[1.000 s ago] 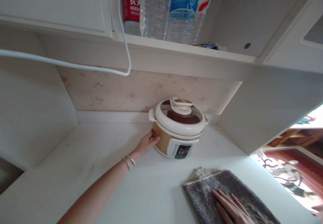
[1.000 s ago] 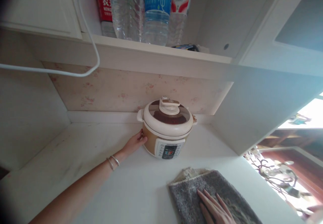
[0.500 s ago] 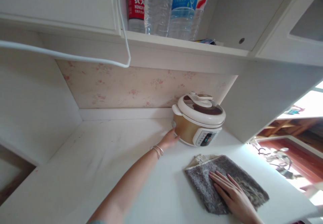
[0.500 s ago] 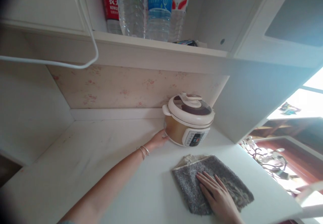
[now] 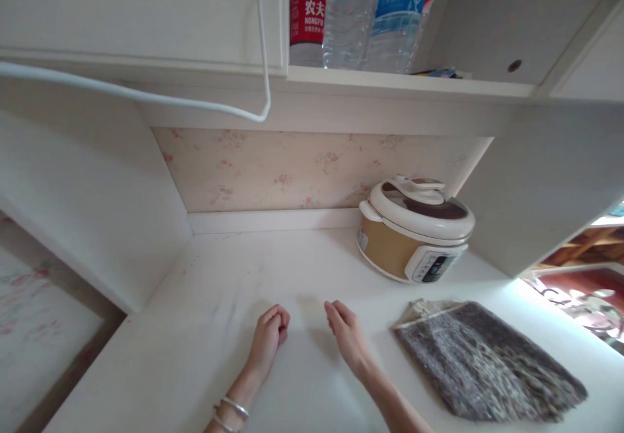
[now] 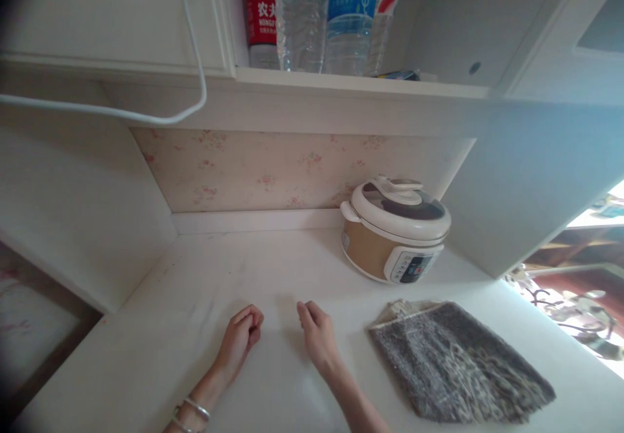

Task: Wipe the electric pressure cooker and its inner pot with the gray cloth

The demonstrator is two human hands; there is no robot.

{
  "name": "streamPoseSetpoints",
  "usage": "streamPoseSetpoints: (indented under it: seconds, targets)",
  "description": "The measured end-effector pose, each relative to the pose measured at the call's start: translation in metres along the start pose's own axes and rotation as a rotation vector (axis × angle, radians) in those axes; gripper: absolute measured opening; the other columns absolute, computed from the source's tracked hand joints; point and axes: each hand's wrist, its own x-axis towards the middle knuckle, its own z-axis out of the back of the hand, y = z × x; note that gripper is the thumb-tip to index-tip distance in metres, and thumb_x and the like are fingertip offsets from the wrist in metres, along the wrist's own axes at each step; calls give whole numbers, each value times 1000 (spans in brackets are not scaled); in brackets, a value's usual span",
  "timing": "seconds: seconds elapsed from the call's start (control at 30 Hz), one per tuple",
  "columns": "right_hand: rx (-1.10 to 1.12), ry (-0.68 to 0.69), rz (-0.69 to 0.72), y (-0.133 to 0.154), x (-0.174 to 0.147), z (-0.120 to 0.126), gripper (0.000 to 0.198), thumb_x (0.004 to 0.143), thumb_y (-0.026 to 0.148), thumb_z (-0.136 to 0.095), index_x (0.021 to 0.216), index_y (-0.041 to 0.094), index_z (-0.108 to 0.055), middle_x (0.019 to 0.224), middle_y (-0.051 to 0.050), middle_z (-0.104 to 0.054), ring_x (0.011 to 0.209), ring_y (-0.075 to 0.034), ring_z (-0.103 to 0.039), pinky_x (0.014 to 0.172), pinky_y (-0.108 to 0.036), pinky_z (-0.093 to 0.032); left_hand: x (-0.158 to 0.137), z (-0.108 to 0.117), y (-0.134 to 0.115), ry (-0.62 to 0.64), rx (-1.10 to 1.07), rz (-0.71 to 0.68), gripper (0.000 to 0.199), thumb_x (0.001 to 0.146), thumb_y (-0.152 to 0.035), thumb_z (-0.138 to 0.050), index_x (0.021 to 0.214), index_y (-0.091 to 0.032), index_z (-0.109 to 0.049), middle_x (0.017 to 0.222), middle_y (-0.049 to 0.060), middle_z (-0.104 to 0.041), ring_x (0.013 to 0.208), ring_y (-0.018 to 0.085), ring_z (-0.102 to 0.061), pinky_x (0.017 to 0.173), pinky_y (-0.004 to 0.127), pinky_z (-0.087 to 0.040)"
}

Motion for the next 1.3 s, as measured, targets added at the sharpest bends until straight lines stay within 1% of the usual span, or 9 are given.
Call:
streamPoseSetpoints:
  seconds: [0.07,0.1,0.2,0.33,0.47,0.63,0.83,1.1,1.3]
  targets:
    - [211,42,-108,5,11,-44,46,85,61,-44,61,23,-39,54,6,-34,51,-11,-32,48,-24,-27,1,5,1,-45,-26,-11,8,67,-23,-44,60,-19,-43,54,-6,-37,46,7,-27,46,22,-16]
    - [272,36,-131,6,15,-59,46,85,62,-44,61,23,-37,54,7,-32,50,-11,-30,48,-24,-25,2,6,1,-37,-12,-7,8,67,-24,-44,60,-19,-42,53,-6,-35,46,8,-26,46,23,-16]
    - [254,10,-80,5,21,-77,48,85,63,-44,59,22,-36,55,6,-30,54,-11,-29,51,-25,-25,3,4,2,19,109,-2,10,68,-24,-41,60,-20,-43,51,-6,-34,46,9,-26,47,24,-17]
    - [93,121,28,-1,18,-73,51,86,61,-43,56,21,-38,55,5,-33,57,-11,-32,55,-25,-25,8,-4,5,69,279,-95,14,71,-24,-40,58,-20,-42,55,-3,-39,55,12,-34,53,25,-26]
    - [48,115,42,1,17,-74,49,88,58,-42,56,20,-42,55,5,-38,57,-11,-35,55,-25,-27,12,-10,2,80,288,-95,18,76,-27,-40,61,-19,-45,61,-1,-44,61,14,-38,59,27,-31]
    - [28,122,47,5,18,-77,48,88,54,-42,55,20,-43,54,4,-40,56,-11,-37,55,-25,-27,11,-9,-1,80,300,-78,21,78,-30,-40,61,-19,-46,58,-2,-42,58,14,-36,58,27,-31]
    - [-2,112,65,2,18,-76,46,89,52,-43,56,20,-44,53,4,-42,55,-11,-38,54,-24,-27,9,-9,0,81,304,-87,21,78,-30,-42,63,-19,-50,60,-1,-47,59,14,-39,58,26,-33]
    - [3,119,82,1,17,-75,46,90,51,-42,57,20,-46,54,4,-44,56,-11,-40,55,-24,-28,11,-8,4,89,321,-76,22,79,-31,-39,62,-20,-46,57,-3,-38,56,13,-32,56,27,-29]
    - [-24,112,75,3,17,-75,47,90,51,-41,57,20,-47,54,4,-45,55,-11,-41,55,-23,-29,11,-8,3,98,313,-65,22,80,-31,-40,64,-19,-48,58,-3,-39,56,13,-32,56,26,-30]
